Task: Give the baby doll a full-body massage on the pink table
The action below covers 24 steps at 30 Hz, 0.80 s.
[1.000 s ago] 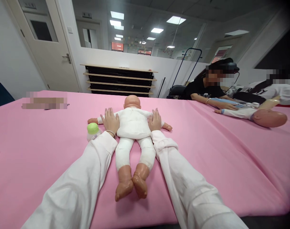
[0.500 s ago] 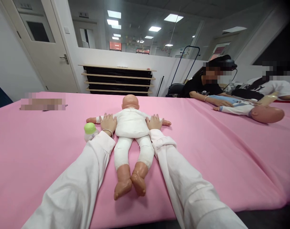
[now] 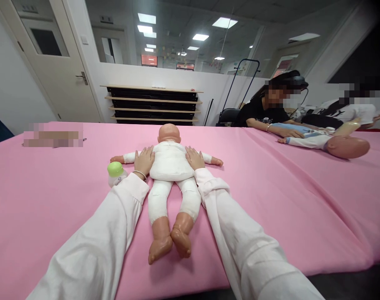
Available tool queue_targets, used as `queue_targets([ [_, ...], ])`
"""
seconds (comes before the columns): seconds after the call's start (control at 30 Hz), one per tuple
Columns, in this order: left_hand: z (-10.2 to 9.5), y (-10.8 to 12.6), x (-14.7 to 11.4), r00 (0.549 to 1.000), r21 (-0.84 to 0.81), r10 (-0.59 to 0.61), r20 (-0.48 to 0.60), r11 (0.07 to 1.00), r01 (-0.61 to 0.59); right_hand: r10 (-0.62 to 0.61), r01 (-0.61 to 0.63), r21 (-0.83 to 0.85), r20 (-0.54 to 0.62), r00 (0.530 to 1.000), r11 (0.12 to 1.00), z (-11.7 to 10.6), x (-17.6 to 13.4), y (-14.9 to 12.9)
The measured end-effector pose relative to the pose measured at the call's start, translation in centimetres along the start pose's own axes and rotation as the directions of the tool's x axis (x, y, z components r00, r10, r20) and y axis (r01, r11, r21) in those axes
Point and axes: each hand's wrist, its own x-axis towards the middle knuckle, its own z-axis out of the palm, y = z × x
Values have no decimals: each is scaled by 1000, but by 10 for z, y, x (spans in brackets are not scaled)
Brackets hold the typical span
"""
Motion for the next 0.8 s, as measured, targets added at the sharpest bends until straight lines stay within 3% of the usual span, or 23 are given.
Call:
queue_targets([
  [0.07, 2, -2, -1, 998, 28, -9, 58, 1000, 7, 62, -62, -30, -21, 998, 998, 3, 0, 3],
  [0.2, 2, -6, -4, 997, 73, -68, 31, 995, 66, 188, -195, -39, -135, 973, 980, 7, -5, 6],
  [0.37, -1, -8, -8, 982, 112, -161, -98, 979, 172, 388, -403, 29, -344, 855, 915, 4, -13, 9],
  [0.5, 3, -8, -8, 970, 112, -187, -155, 972, 206, 454, -406, 204, -367, 812, 891, -1, -13, 8],
  [0.6, 7, -9, -5, 971, 112, -182, -156, 973, 200, 319, -178, 385, -341, 884, 905, -3, -16, 2],
  [0.7, 10, -10, -4, 972, 127, -179, -151, 972, 199, -25, 175, 488, -298, 954, 855, -4, -34, -10],
  [0.73, 11, -10, -3, 973, 135, -176, -147, 971, 197, -168, 294, 480, -287, 943, 826, -5, -44, -15],
  [0.8, 10, -10, -4, 976, 145, -176, -131, 970, 194, -444, 496, 415, -222, 868, 763, -9, -67, -23],
])
